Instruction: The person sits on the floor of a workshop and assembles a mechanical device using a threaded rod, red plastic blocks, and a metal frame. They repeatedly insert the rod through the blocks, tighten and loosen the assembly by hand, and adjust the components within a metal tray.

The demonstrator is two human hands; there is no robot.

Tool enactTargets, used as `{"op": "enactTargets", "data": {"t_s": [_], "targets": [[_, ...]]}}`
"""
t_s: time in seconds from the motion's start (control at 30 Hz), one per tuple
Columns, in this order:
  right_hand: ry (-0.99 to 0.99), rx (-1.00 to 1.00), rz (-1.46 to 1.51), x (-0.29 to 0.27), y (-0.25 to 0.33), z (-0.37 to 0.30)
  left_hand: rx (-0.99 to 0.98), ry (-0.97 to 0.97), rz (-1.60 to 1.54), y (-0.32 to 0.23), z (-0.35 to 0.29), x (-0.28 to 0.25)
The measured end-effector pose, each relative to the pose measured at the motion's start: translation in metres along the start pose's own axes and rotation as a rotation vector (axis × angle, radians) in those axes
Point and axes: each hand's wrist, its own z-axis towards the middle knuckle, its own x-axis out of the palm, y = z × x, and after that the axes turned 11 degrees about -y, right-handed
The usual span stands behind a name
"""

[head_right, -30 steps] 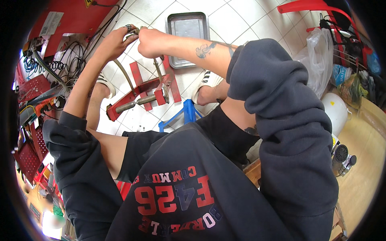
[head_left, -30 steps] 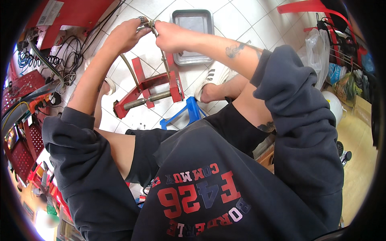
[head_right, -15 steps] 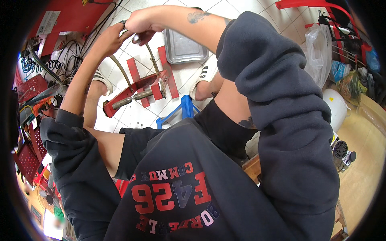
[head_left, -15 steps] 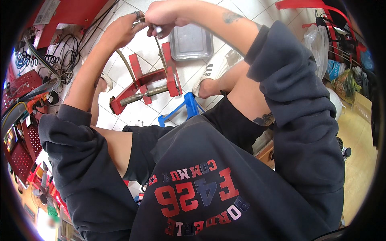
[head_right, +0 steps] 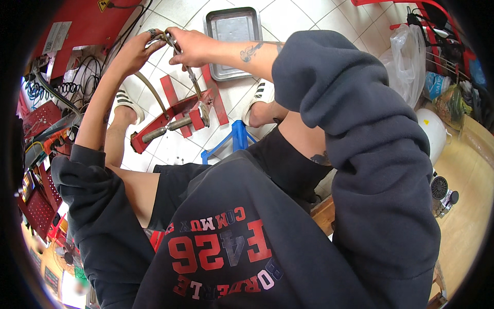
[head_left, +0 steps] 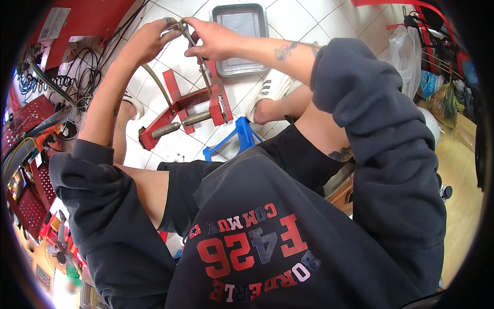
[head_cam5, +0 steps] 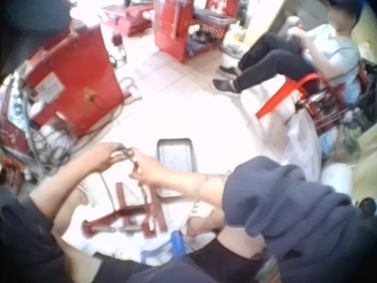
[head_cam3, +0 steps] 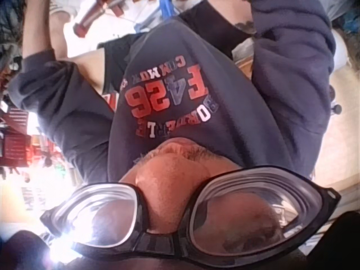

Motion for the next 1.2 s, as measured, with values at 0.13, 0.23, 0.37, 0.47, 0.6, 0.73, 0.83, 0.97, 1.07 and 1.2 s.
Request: {"op": "enactTargets", "data": {"t_s": [0.13, 0.23, 0.37, 0.47, 0.6, 0.73, 0.83, 0.97, 1.07, 1.2], "targets": [[-0.037, -0.079, -0.063, -0.003, -0.014, 0.012, -0.03, 0.062, -0.047, 0.007, 0.006, -0.003], [-0.097, -0.175, -0.133, 0.0, -0.023, 0.02, -0.043, 0.072, -0.077, 0.007, 0.006, -0.004], [-0.027, -0.092, -0.219, 0.0, -0.02, 0.03, -0.019, 0.016, -0.069, 0.009, 0.003, 0.002], [0.148, 0.144, -0.174, -0.007, -0.018, 0.045, 0.048, -0.045, -0.067, 0.01, 0.001, 0.005], [0.259, 0.065, -0.353, -0.011, -0.018, 0.057, 0.012, -0.033, -0.014, 0.01, 0.002, 0.005], [0.227, 0.029, -0.449, -0.012, -0.019, 0.059, 0.014, -0.057, -0.022, 0.007, 0.002, 0.006], [0.187, -0.031, -0.503, -0.012, -0.021, 0.058, 0.019, -0.059, -0.034, 0.007, 0.0, 0.005], [0.248, -0.062, -0.509, -0.013, -0.021, 0.059, 0.014, -0.059, -0.012, 0.006, -0.001, 0.004], [0.373, -0.114, -0.584, -0.019, -0.025, 0.064, 0.007, -0.071, -0.018, 0.002, -0.003, 0.004], [0.389, -0.036, -0.522, -0.021, -0.039, 0.067, 0.081, -0.21, -0.05, -0.006, -0.004, 0.005]]}}
